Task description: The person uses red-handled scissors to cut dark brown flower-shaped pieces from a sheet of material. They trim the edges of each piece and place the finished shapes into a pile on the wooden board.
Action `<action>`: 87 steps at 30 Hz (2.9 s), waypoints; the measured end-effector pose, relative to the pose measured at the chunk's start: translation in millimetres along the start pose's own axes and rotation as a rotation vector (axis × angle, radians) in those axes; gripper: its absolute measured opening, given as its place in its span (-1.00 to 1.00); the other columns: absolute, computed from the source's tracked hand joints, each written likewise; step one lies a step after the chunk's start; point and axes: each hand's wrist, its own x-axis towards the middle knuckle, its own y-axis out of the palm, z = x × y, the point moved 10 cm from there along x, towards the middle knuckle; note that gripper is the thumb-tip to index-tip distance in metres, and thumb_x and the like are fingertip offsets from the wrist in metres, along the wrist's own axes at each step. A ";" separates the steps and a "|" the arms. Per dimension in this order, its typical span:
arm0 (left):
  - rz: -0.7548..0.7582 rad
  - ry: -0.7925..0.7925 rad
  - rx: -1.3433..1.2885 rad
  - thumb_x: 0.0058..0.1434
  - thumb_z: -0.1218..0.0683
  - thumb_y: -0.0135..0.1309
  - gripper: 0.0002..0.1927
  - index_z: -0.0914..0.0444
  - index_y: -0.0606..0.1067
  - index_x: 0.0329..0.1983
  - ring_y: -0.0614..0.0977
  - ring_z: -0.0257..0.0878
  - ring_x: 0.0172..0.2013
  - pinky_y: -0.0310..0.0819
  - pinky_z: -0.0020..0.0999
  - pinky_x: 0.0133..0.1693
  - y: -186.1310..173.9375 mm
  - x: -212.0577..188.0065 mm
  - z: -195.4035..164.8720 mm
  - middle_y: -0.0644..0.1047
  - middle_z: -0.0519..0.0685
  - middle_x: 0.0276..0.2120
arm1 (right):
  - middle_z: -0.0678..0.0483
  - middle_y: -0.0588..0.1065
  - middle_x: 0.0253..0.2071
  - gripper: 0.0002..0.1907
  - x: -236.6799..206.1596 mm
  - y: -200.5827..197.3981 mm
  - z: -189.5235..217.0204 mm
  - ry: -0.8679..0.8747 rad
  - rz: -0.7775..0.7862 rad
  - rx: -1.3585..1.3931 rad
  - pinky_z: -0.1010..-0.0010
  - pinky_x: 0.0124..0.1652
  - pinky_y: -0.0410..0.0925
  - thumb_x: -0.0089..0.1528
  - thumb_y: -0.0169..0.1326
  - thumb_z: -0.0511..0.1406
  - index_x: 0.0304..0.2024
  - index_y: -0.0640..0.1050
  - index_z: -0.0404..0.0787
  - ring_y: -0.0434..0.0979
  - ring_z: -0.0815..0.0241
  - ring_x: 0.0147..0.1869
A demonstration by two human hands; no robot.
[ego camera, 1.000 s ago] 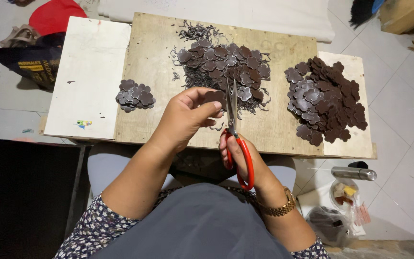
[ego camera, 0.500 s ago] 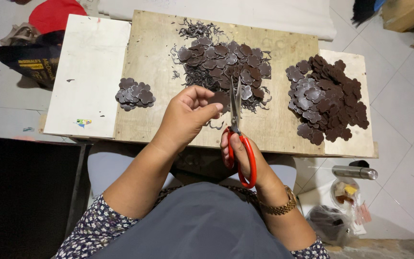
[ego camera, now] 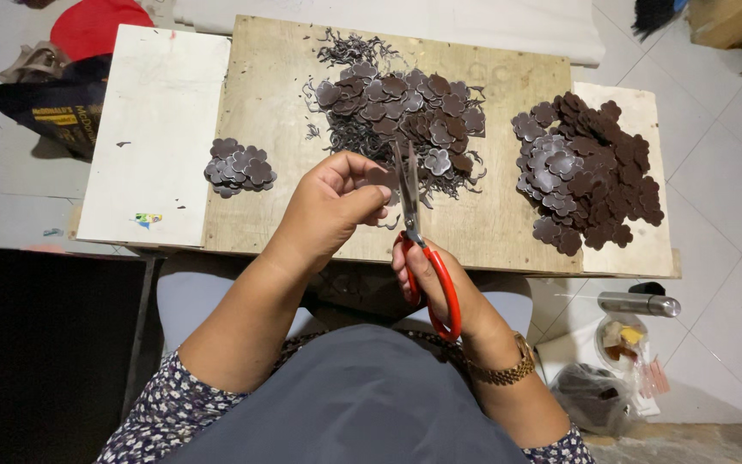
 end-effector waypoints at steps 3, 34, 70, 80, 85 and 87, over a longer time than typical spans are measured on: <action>0.008 0.022 0.053 0.23 0.25 0.16 -0.78 0.35 0.46 -0.08 0.59 -0.41 -0.37 0.52 -0.51 -0.30 2.0 -2.4 -5.5 0.59 -0.04 -0.31 | 0.20 0.33 -0.34 -0.54 -3.2 5.6 6.0 -0.012 0.036 -0.044 0.56 -0.31 0.27 0.40 -0.12 0.06 -0.14 0.42 -0.19 0.28 0.40 -0.34; -0.744 0.005 1.557 0.31 -0.35 0.05 0.07 0.30 -0.13 0.60 -0.43 0.35 0.46 -0.62 0.42 0.33 -172.4 -21.6 6.7 -0.31 0.43 0.51 | 0.23 0.29 -0.55 -0.57 10.1 -59.3 -52.9 0.046 -0.251 -0.295 0.55 -0.55 0.16 0.40 -0.08 0.01 -0.31 0.41 -0.21 0.22 0.42 -0.57; -0.297 0.416 1.571 -0.07 -0.04 0.37 -0.55 0.21 0.53 -0.16 0.44 0.02 0.05 0.17 0.09 0.09 36.0 100.9 51.3 0.53 0.06 -0.12 | 0.17 0.24 -0.53 -0.58 21.7 -148.2 -96.1 -0.210 -0.495 0.415 0.45 -0.49 0.26 0.41 -0.06 -0.02 -0.37 0.32 -0.16 0.23 0.34 -0.52; -0.415 0.424 1.538 0.05 -0.20 0.28 -0.29 0.22 0.43 0.19 0.15 0.20 0.34 -0.29 0.46 0.25 39.7 109.6 23.0 0.37 0.21 0.22 | 0.15 0.26 -0.52 -0.57 20.9 -149.6 -95.0 -0.195 -0.527 0.381 0.44 -0.48 0.27 0.40 -0.02 -0.01 -0.38 0.32 -0.18 0.24 0.32 -0.52; -0.586 -0.040 1.468 0.19 -0.41 0.01 -0.12 0.14 0.18 0.42 -0.16 0.27 0.43 -0.50 0.45 0.28 -44.7 89.3 19.7 0.06 0.21 0.43 | 0.14 0.27 -0.52 -0.58 23.2 -147.6 -99.3 -0.170 -0.521 0.393 0.45 -0.46 0.28 0.39 -0.03 -0.02 -0.38 0.32 -0.17 0.26 0.32 -0.51; -0.638 -0.077 1.438 0.22 -0.43 -0.03 -0.09 0.16 0.12 0.47 -0.19 0.31 0.44 -0.48 0.42 0.31 -65.7 73.6 23.3 0.02 0.25 0.46 | 0.15 0.26 -0.52 -0.57 25.7 -147.1 -95.7 -0.199 -0.505 0.383 0.44 -0.47 0.28 0.41 -0.03 -0.03 -0.39 0.31 -0.18 0.26 0.32 -0.51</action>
